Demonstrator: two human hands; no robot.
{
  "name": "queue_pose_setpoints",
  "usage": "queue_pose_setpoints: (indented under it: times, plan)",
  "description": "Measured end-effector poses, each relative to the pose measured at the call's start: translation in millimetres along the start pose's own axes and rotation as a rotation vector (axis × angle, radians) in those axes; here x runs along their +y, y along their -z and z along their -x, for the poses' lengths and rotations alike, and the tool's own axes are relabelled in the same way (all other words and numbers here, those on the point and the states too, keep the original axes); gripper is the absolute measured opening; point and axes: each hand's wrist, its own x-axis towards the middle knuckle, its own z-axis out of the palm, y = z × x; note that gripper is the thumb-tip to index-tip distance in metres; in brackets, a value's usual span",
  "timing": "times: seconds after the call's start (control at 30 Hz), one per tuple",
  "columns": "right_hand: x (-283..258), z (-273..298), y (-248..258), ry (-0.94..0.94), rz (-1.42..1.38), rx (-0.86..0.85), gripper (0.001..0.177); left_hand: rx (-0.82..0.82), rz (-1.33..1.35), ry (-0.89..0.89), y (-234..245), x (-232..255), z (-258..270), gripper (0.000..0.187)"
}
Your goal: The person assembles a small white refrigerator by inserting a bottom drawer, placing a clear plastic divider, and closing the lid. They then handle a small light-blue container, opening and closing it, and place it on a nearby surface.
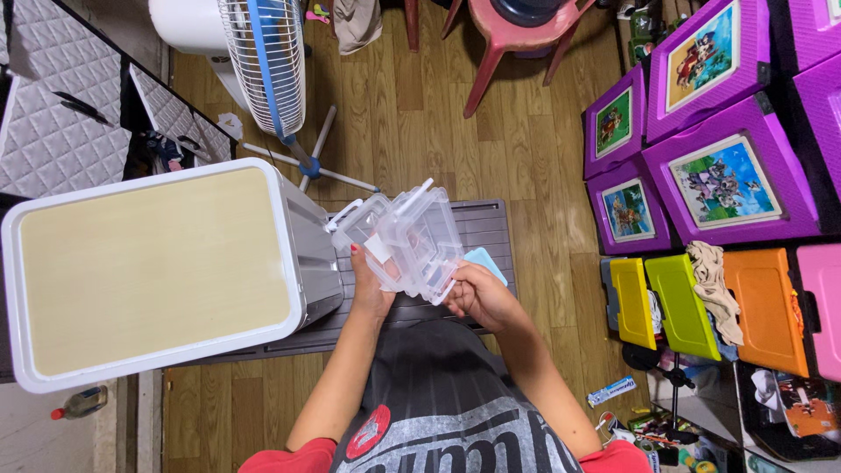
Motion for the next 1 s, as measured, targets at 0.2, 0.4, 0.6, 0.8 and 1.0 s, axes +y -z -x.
queue_pose_setpoints:
  times: [0.2,0.4,0.6,0.8,1.0]
  plan:
    - [-1,3,5,-0.035,-0.165,-0.027,0.027,0.017,-0.078,0.093,18,-15,2,0.094]
    - [6,1,12,-0.018,-0.143,0.006,0.033,-0.007,-0.123,0.11,14,-9,4,0.088]
    - [6,-9,-6,0.309,0.342,0.258,0.048,0.152,-0.239,0.175,-5,2,1,0.081]
    - [-15,-6,-31,0.425,0.753,0.137,0.1,0.036,-0.544,0.133,-10,2,2,0.074]
    - [-11,-12,-34,0.564,0.559,0.216,0.104,0.238,-0.223,0.204,-8,-4,-6,0.082]
